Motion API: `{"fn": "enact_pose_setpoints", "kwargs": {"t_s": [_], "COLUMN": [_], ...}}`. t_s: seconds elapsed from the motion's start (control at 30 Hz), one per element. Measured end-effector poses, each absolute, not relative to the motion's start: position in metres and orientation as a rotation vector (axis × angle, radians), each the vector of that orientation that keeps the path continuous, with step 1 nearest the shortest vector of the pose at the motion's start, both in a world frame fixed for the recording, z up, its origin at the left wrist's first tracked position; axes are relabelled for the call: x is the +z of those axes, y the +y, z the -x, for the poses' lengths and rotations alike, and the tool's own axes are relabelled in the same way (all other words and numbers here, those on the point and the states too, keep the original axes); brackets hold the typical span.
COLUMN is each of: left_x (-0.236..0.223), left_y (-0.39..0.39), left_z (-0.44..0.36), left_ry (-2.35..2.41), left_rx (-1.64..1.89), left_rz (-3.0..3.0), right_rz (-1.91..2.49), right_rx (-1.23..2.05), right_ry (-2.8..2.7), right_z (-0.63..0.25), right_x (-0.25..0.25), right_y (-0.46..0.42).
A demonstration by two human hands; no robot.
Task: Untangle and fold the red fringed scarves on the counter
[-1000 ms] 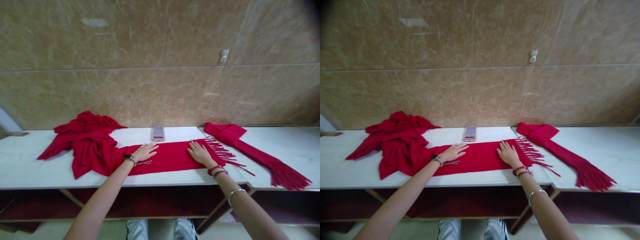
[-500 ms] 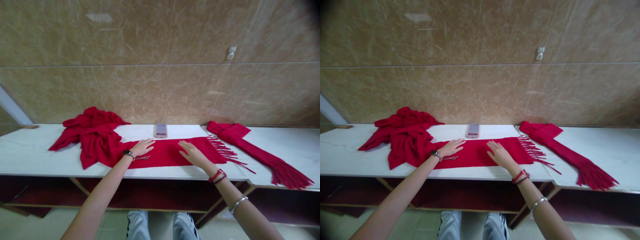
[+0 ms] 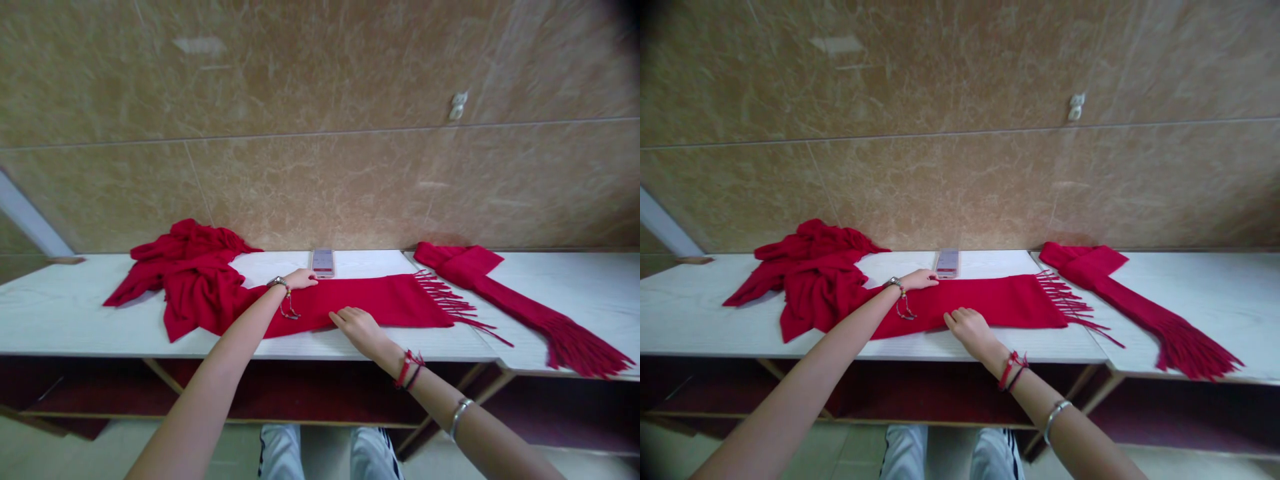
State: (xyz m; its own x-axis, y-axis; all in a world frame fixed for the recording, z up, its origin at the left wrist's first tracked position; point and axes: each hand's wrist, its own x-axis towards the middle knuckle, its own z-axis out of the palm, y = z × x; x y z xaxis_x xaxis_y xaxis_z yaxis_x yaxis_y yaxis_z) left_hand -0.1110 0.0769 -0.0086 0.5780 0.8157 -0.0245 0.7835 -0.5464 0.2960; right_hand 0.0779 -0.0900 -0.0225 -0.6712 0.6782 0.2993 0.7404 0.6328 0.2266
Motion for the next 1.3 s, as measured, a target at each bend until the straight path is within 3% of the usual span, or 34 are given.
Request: {"fn": "enact_pose_setpoints", "kwargs": {"t_s": [0.23, 0.43, 0.63, 0.73, 0.9, 1.1, 1.3], "left_x": [-0.008, 0.03, 0.092, 0.101, 0.057, -0.011, -0.004], "left_y": [0.078, 0.081, 0.098, 0.105, 0.097, 0.086, 0.07], "left_z": [0.095, 0.068, -0.016, -0.074, -0.149, -0.176, -0.165], "left_ry": [1.288, 1.161, 0.985, 0.957, 1.021, 1.136, 1.22], "left_rx": [0.393, 0.605, 0.746, 0.709, 0.527, 0.361, 0.435], "left_rz": [-2.393, -2.246, -2.185, -2.207, -2.301, -2.431, -2.571], "right_rz": [1.234, 1.361, 1.57, 1.732, 1.941, 2.035, 1.918], "right_rx": [-0.649, -0.635, -0.682, -0.725, -0.744, -0.543, -0.405], "right_ry": [-2.514, -2.358, -2.078, -1.963, -2.076, -2.199, -2.166], "right_z": [-0.082, -0.102, -0.16, -0.202, -0.267, -0.301, -0.309], "right_x": [-0.03, -0.009, 0.028, 0.038, 0.011, -0.043, -0.049], "right_y": [-0.094, -0.099, -0.102, -0.105, -0.11, -0.105, -0.098]}}
